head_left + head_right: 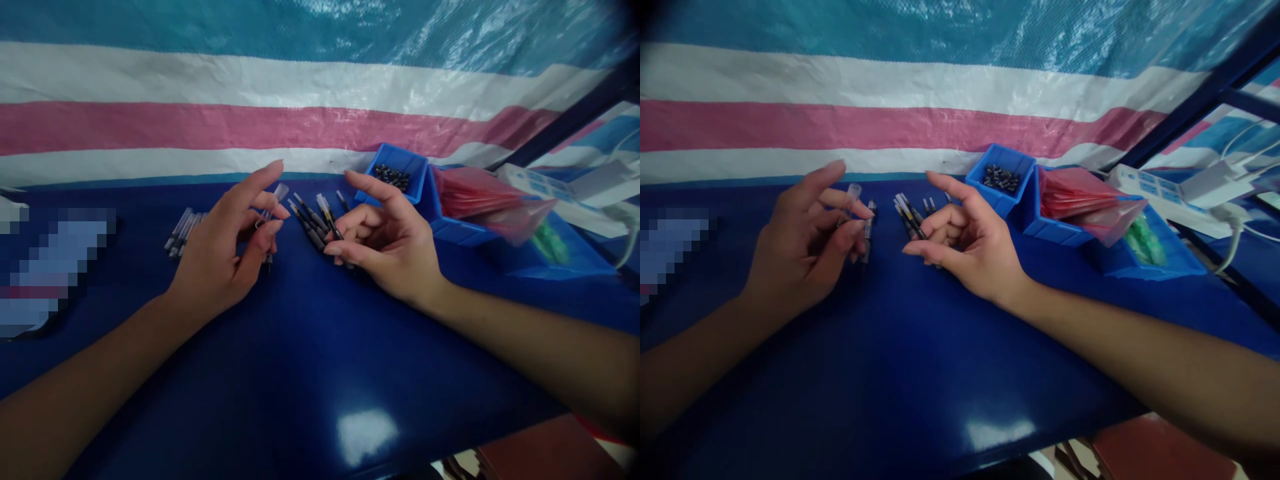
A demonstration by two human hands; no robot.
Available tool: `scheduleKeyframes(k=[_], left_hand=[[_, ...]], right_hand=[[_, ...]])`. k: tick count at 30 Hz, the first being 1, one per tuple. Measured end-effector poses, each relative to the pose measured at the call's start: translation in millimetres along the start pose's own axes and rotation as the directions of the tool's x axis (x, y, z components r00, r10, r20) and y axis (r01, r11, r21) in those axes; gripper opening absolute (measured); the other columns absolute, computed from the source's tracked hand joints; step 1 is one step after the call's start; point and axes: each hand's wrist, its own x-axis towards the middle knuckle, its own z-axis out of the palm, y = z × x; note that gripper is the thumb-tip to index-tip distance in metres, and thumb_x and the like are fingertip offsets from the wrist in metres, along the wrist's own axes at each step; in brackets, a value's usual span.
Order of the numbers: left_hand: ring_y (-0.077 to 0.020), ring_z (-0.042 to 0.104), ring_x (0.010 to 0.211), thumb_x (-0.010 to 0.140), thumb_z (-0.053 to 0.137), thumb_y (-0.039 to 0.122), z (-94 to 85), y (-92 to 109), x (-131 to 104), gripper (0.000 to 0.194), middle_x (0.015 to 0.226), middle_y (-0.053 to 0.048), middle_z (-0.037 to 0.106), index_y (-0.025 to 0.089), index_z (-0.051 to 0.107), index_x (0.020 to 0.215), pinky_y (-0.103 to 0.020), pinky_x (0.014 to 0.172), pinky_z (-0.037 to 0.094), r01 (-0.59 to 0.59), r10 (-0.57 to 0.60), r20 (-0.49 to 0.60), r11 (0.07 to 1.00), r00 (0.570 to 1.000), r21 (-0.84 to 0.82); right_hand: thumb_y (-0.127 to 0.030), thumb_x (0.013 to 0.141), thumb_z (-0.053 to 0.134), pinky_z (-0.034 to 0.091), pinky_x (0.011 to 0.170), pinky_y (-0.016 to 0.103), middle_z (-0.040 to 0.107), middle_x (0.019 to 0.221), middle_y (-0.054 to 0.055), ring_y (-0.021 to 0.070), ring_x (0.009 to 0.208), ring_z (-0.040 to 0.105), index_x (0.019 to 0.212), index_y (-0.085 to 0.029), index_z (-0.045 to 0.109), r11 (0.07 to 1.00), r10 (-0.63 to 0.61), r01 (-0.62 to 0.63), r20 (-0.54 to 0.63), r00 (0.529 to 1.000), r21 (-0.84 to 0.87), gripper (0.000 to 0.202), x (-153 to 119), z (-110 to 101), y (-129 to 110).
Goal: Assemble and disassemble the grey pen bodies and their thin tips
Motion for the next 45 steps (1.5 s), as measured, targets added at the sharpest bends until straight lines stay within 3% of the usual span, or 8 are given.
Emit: scheduleKeyframes(k=[6,12,17,20,29,35,41,45], left_hand=[[-0.0159,0.082,0.087,0.120,0.065,0.027,-2.7,-0.4,-2.2,0.069,0.142,-0.006,0.077,0.043,0.038,0.181,-0.033,0.080,0.073,0.042,-0.042,0.035,0.999,0.999,0.012],[-0.0171,0.086,0.092,0.122,0.065,0.030,-3.4,0.7,-0.6,0.056,0.127,0.000,0.083,0.042,0.050,0.175,-0.032,0.087,0.073,0.014,-0.015,0.021,0.998,1.000,0.054],[-0.0132,0.074,0.081,0.127,0.049,0.029,-5.0,3.1,-0.8,0.053,0.111,0.002,0.078,0.039,0.046,0.179,-0.031,0.081,0.067,-0.037,0.040,-0.023,0.991,0.999,0.128],[-0.0169,0.071,0.092,0.127,0.044,0.029,-6.5,3.0,-1.9,0.053,0.107,0.000,0.071,0.037,0.045,0.180,-0.033,0.085,0.064,-0.025,0.035,-0.045,0.981,0.998,0.193],[-0.0171,0.066,0.086,0.124,0.047,0.046,-6.0,-5.6,-1.9,0.054,0.114,-0.002,0.068,0.036,0.040,0.176,-0.034,0.071,0.061,0.026,-0.023,0.052,0.999,0.998,-0.046],[-0.0119,0.069,0.083,0.126,0.047,0.033,-2.2,-7.9,1.3,0.048,0.124,0.000,0.070,0.037,0.039,0.173,-0.033,0.074,0.066,0.008,-0.006,0.019,0.992,1.000,-0.127],[-0.0268,0.082,0.111,0.123,0.058,0.040,1.1,-4.1,8.7,0.026,0.136,-0.008,0.078,0.029,0.081,0.129,-0.047,0.102,0.076,-0.120,0.121,-0.113,0.993,0.986,0.012],[-0.0216,0.087,0.101,0.123,0.062,0.034,3.4,-3.8,6.3,0.022,0.145,-0.004,0.076,0.033,0.077,0.139,-0.045,0.100,0.078,-0.069,0.054,-0.112,0.989,0.992,-0.133]], right_hand=[[-0.026,0.084,0.109,0.070,0.075,0.027,0.079,0.097,-0.003,0.0137,0.078,0.077,0.143,-0.029,0.074,0.999,-0.038,0.038,-0.027,0.999,-0.011,0.069,1.7,-0.5,-1.1],[-0.036,0.111,0.085,0.075,0.091,0.038,0.088,0.111,0.002,0.0185,0.088,0.085,0.154,-0.031,0.069,0.996,-0.088,0.086,-0.037,0.995,-0.031,0.046,1.3,3.0,-2.6],[-0.041,0.121,0.067,0.066,0.064,0.032,0.082,0.117,0.004,0.0179,0.078,0.077,0.165,-0.038,0.064,0.981,-0.158,0.149,-0.065,0.985,-0.122,0.044,2.5,5.2,-1.9],[-0.039,0.123,0.062,0.066,0.068,0.034,0.079,0.117,0.004,0.0179,0.077,0.071,0.164,-0.037,0.066,0.968,-0.157,0.142,-0.057,0.986,-0.209,0.041,1.3,5.1,-3.4],[-0.042,0.120,0.062,0.070,0.091,0.043,0.075,0.127,0.009,0.0254,0.101,0.072,0.165,-0.036,0.062,0.961,-0.142,0.108,-0.120,0.983,-0.254,0.046,3.7,-2.4,1.5],[-0.040,0.119,0.068,0.068,0.086,0.039,0.076,0.114,0.006,0.0215,0.094,0.072,0.150,-0.031,0.070,0.974,-0.140,0.112,-0.135,0.981,-0.196,0.032,4.2,1.9,0.4],[-0.054,0.122,0.060,0.070,0.084,0.045,0.072,0.100,0.004,0.0238,0.084,0.070,0.168,-0.040,0.064,0.968,-0.062,0.042,-0.074,0.995,-0.249,0.048,-3.2,1.5,-6.3],[-0.051,0.122,0.060,0.068,0.088,0.044,0.069,0.104,0.004,0.0248,0.093,0.069,0.165,-0.040,0.067,0.978,-0.013,-0.007,-0.092,0.996,-0.209,0.046,-3.7,-1.7,-7.2]])
